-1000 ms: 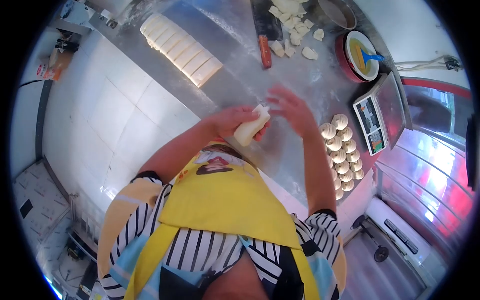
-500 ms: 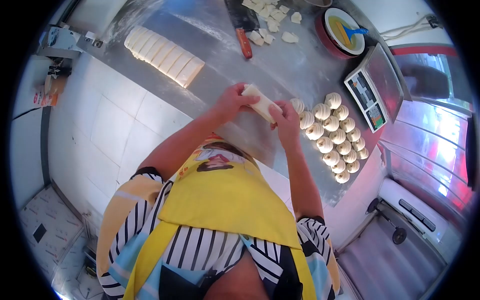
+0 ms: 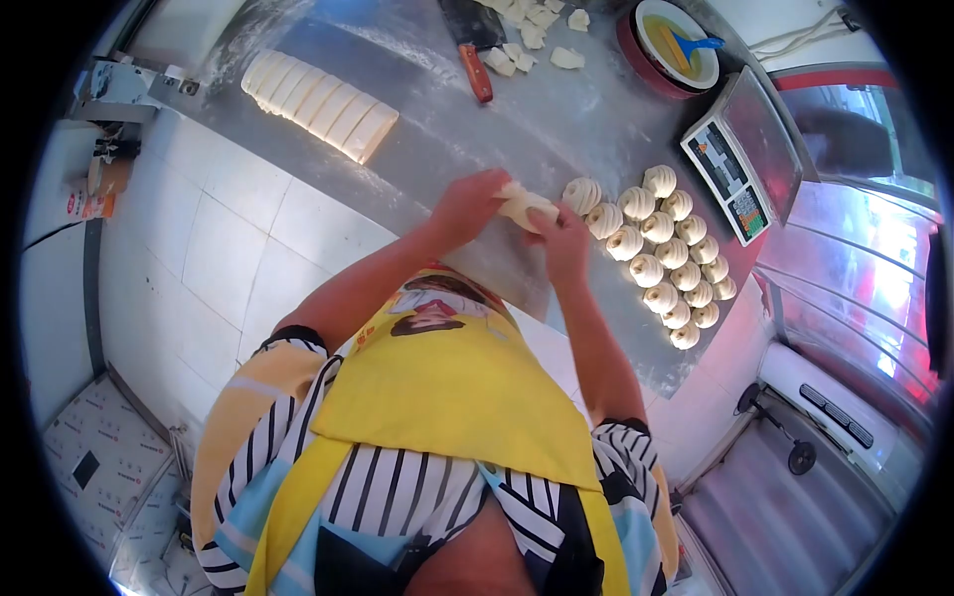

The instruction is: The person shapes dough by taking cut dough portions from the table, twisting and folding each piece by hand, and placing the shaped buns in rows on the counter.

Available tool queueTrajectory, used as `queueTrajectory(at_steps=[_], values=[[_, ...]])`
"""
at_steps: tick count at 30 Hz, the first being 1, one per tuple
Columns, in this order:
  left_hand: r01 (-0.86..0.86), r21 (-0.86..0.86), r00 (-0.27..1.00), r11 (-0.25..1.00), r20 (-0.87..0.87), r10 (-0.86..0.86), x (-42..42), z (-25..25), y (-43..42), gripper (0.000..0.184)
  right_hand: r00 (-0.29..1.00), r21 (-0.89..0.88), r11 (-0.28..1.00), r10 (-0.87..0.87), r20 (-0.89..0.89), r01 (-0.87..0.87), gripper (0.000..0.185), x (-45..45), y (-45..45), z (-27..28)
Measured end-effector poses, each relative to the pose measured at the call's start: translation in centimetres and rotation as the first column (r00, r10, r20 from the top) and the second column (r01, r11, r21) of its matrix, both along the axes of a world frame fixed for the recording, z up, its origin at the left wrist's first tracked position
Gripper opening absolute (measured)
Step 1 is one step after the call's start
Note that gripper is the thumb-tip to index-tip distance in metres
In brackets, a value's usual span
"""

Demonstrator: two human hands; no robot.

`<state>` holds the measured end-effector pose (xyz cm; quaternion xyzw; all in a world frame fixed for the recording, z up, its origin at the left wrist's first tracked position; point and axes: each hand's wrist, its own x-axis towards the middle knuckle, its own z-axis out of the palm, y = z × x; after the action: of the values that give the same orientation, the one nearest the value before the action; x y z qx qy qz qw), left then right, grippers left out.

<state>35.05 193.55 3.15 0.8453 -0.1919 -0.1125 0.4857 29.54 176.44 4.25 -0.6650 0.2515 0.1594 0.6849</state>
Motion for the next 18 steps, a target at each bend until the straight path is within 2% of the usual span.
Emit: queueTrajectory(at_steps=[2, 5, 7, 9, 11, 12, 14, 15, 18], values=[[0.047, -0.074, 0.946, 0.996, 0.322, -0.021, -0.3, -2.2, 0.0, 0.02, 0.999, 0.046, 0.999, 0.019, 0.05, -0.022, 0.034, -0.3, 0.3, 0.2], [-0.083, -0.139, 0.996, 0.987, 0.0, 0.084, -0.5, -3.1, -0.1, 0.021, 0.991, 0.116, 0.992, 0.034, 0.127, -0.049, 0.037, -0.7, 0.8, 1.5], [-0.133, -0.249, 0.953, 0.959, -0.299, 0.054, 0.0, -4.3, 0.0, 0.021, 0.962, 0.06, 0.978, 0.186, 0.198, -0.201, 0.039, -0.9, 0.1, 1.5], [-0.149, -0.307, 0.822, 0.94, -0.566, -0.055, 0.6, -3.1, 0.0, 0.022, 0.842, -0.12, 0.883, 0.47, 0.265, -0.454, 0.042, -0.1, -2.1, 1.7], [-0.125, -0.331, 0.596, 0.935, -0.778, -0.196, 0.8, -0.3, 0.4, 0.024, 0.762, -0.356, 0.754, 0.63, 0.153, -0.552, 0.043, 0.2, -2.7, 3.5], [-0.114, -0.35, 0.554, 0.93, -0.799, -0.233, 0.8, -0.6, 0.4, 0.024, 0.716, -0.46, 0.664, 0.693, 0.081, -0.59, 0.043, 0.4, -2.8, 4.2], [-0.096, -0.389, 0.463, 0.916, -0.832, -0.305, 0.8, -1.5, 0.4, 0.026, 0.592, -0.682, 0.516, 0.792, 0.149, -0.518, 0.039, 0.4, -3.0, 3.9], [-0.098, -0.389, 0.472, 0.916, -0.829, -0.301, 0.7, -1.8, 0.4, 0.026, 0.52, -0.777, 0.435, 0.838, 0.164, -0.455, 0.037, 0.5, -3.0, 3.9], [-0.103, -0.377, 0.488, 0.92, -0.825, -0.284, 0.4, -2.2, 0.2, 0.026, 0.375, -0.906, 0.42, 0.848, 0.374, -0.048, 0.033, 1.1, -1.6, 5.0]])
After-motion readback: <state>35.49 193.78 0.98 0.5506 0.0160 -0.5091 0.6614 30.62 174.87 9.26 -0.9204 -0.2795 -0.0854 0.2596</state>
